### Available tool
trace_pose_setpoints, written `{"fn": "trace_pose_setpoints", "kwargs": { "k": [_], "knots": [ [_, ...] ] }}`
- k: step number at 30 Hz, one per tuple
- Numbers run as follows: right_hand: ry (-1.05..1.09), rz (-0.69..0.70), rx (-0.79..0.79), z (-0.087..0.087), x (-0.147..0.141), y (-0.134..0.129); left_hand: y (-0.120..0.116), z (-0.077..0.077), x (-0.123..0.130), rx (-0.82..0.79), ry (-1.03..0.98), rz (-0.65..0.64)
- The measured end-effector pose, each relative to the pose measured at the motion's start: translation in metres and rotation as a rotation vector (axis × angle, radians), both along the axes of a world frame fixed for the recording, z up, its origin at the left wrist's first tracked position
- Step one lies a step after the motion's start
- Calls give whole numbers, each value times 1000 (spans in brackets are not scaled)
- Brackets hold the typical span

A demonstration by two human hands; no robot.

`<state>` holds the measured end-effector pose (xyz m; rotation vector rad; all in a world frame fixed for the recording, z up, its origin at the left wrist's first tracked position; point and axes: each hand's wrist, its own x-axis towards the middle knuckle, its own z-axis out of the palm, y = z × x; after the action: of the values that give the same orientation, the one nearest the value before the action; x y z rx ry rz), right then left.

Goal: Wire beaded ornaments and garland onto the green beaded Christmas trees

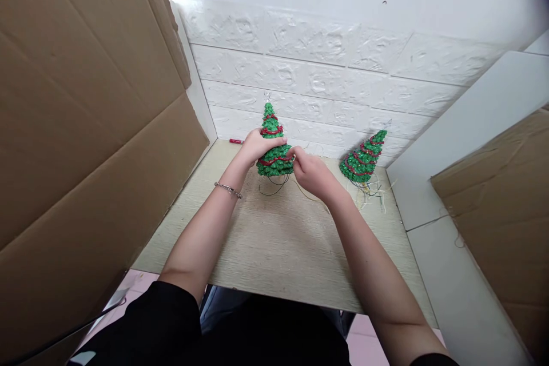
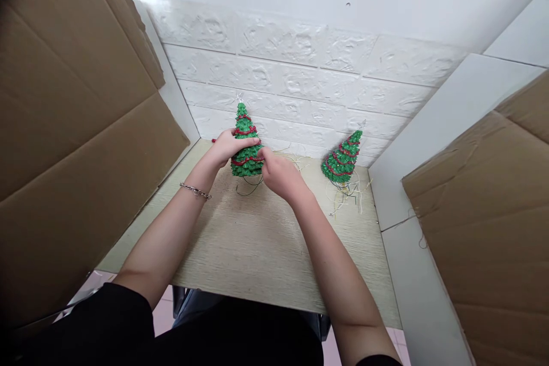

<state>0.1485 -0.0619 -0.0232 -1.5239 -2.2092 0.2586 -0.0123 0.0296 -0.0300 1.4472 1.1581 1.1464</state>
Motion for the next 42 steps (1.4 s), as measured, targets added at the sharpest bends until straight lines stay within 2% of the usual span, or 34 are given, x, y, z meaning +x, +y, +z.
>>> {"fn": "trace_pose_setpoints", "kwargs": {
  "k": [6, 13, 16, 21, 28, 33, 38, 42],
  "knots": [
    [-94, -34, 36, -1, -2, -4, -8, 6, 5, 68, 137, 51],
    [-223, -55, 5, 3, -11, -13, -16, 14, 12, 170, 323, 143],
    [-187, -68, 1, 5, -11, -14, -18, 15, 12, 160, 293, 127],
    [7, -51, -22, 8, -3, -13, -12, 11, 7, 125, 70, 80],
    [122, 45, -75, 15, 13, -16, -3, 9, -1, 63, -175, 26],
    [121, -15, -61, 22, 16, -16, 0, 7, -1, 61, -148, 63],
    [-64, -85, 79, 21, 12, -12, -2, 4, 4, 123, -6, 114],
    [-164, -71, 48, 19, 3, -11, -8, 4, 9, 118, 60, 72]
  ]
}}
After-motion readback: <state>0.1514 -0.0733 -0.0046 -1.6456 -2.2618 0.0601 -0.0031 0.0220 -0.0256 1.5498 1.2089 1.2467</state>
